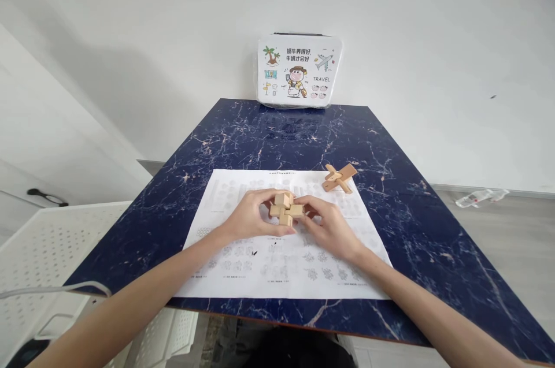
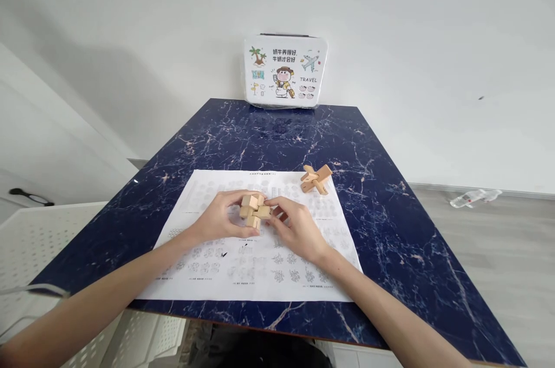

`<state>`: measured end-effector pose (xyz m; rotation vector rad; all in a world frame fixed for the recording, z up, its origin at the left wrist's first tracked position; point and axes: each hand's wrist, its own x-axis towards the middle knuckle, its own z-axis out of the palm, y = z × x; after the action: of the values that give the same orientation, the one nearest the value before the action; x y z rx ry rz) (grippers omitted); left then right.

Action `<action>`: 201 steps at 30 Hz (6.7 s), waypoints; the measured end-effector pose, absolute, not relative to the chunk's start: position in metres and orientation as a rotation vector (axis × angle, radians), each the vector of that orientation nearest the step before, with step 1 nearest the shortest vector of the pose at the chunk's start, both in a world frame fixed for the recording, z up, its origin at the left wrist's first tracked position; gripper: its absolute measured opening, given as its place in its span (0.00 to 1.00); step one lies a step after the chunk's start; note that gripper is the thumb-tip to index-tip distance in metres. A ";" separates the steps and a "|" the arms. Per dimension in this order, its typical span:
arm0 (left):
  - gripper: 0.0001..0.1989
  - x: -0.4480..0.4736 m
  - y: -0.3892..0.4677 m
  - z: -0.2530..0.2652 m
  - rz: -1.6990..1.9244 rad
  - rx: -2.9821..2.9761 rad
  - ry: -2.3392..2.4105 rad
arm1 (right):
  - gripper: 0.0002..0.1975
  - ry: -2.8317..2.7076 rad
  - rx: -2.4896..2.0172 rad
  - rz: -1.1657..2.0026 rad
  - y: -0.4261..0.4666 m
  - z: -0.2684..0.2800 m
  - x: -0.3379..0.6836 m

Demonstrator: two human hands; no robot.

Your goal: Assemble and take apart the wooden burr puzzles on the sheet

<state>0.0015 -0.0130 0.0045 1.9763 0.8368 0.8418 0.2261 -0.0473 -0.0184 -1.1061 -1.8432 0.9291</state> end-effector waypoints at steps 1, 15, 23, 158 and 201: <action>0.31 0.002 -0.013 0.005 0.838 1.960 0.836 | 0.10 -1.828 -1.110 0.966 -0.047 -0.019 0.226; 0.31 -0.001 -0.013 0.005 0.807 1.858 0.784 | 0.09 -1.763 -1.006 1.138 -0.047 -0.021 0.227; 0.31 -0.004 -0.008 0.002 0.717 1.720 0.716 | 0.14 -1.693 -0.990 1.265 -0.049 -0.018 0.226; 0.09 -0.061 0.053 -0.007 0.978 2.599 1.374 | 0.17 -1.585 -1.051 1.424 -0.033 -0.014 0.237; 0.11 -0.072 0.060 -0.007 0.942 2.492 1.464 | 0.26 -1.203 -1.428 0.361 0.017 -0.038 0.295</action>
<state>-0.0716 0.0599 -0.0074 2.4920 1.4645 0.9419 0.2955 0.0166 -0.0383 -1.4285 -1.2033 0.3608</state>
